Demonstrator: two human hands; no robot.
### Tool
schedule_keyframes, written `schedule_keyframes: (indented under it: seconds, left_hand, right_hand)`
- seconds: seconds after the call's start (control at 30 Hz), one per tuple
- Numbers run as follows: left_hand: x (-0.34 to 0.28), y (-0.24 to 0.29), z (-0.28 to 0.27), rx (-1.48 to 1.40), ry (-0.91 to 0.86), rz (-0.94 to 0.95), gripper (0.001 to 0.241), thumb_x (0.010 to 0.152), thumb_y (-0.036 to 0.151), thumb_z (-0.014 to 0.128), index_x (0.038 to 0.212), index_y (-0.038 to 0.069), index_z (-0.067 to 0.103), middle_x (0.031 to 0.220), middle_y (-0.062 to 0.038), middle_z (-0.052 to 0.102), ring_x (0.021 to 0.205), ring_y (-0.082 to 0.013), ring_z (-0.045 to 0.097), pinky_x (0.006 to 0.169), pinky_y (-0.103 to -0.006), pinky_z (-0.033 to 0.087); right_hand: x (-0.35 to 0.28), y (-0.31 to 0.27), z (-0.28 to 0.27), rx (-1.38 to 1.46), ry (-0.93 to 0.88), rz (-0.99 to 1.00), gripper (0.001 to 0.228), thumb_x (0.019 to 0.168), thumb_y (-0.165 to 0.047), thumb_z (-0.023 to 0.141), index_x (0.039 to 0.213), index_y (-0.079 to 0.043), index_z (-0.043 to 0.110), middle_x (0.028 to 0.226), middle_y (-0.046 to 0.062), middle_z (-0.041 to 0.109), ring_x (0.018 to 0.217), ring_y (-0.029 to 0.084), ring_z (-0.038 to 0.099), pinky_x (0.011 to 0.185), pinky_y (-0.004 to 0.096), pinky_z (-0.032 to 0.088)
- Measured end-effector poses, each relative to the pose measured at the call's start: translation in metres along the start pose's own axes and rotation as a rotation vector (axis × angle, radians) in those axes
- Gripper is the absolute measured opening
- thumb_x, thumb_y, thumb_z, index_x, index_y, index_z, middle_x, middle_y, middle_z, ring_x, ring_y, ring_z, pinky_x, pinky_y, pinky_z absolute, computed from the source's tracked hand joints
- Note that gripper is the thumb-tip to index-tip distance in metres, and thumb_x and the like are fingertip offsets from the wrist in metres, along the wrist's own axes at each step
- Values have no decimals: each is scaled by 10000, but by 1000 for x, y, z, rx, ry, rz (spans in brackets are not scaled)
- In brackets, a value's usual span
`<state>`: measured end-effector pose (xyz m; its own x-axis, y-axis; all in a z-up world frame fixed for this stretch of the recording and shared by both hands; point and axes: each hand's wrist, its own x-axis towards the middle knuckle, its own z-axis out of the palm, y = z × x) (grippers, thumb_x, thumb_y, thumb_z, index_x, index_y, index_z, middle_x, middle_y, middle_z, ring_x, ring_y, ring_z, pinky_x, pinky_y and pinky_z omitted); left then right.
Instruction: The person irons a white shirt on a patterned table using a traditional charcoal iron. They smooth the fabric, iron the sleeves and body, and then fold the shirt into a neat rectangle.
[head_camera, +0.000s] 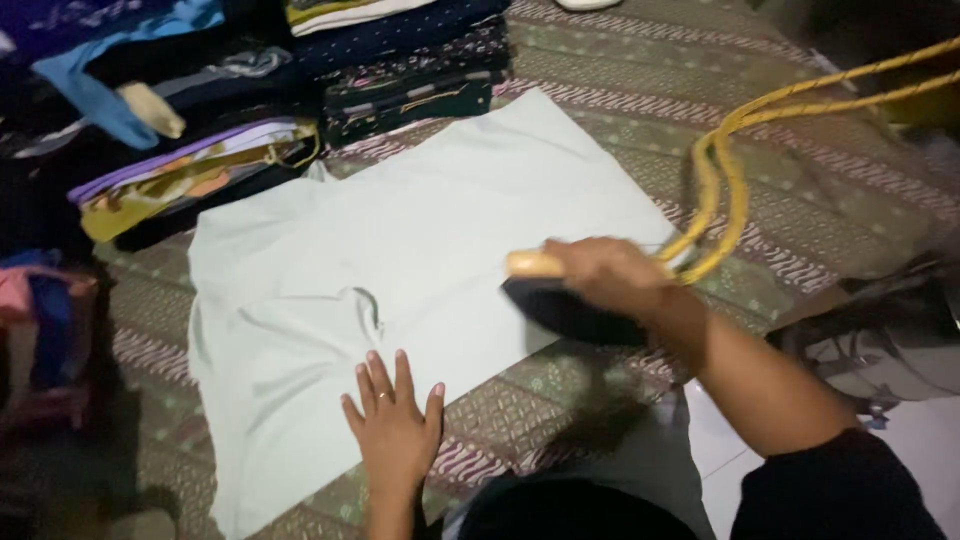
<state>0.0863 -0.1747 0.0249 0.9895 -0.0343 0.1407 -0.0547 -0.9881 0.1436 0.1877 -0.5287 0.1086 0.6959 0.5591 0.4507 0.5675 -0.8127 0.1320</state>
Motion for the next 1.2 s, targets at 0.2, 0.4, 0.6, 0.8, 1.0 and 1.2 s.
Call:
schedule_keyframes:
  seconds: [0.2,0.4,0.6,0.8,1.0,1.2]
  left_hand:
    - [1,-6,15,67,-24,-2,796,964,678,323,1566,160,363,1686,-228,198,1545,-419,187,1152,-698,133]
    - [-1,2,2,49,91,35,763,955,642,405,1519,133,473,1643,-268,329,1513,-454,307,1139,-700,218]
    - [0,-4,11,45,14,-5,784,951,670,377,1545,159,411,1667,-247,266,1551,-418,220,1146,-696,175]
    - [0,2,5,104,172,57,749,933,622,451,1496,133,506,1625,-256,388,1492,-439,382,1122,-687,284]
    - [0,-8,16,53,-26,4,822,970,731,291,1580,182,324,1684,-204,180,1550,-387,157,1160,-695,126]
    - [1,3,-3,-71,176,60,793,980,621,447,1541,60,427,1613,-298,308,1510,-458,257,1165,-687,144]
  right_hand:
    - [1,90,-28,-85,-608,824,341,941,-261,603,1276,-269,668,951,75,773,771,287,740,664,441,594]
    - [5,122,-32,1,-511,942,534,835,-176,652,1366,-230,641,1146,156,741,955,403,719,770,536,579]
    - [-9,76,-50,-28,-705,596,144,922,-368,640,1046,-352,713,920,-36,774,791,193,739,709,389,592]
    - [-9,67,-42,-147,-574,582,219,920,-310,604,1127,-328,676,845,21,763,680,255,733,601,415,577]
    - [4,162,24,-14,-452,858,354,927,-307,676,1097,-9,766,944,255,757,779,415,737,707,525,582]
    - [2,286,123,-812,-689,869,460,1173,-445,314,1457,-251,620,1181,86,819,949,263,803,838,517,557]
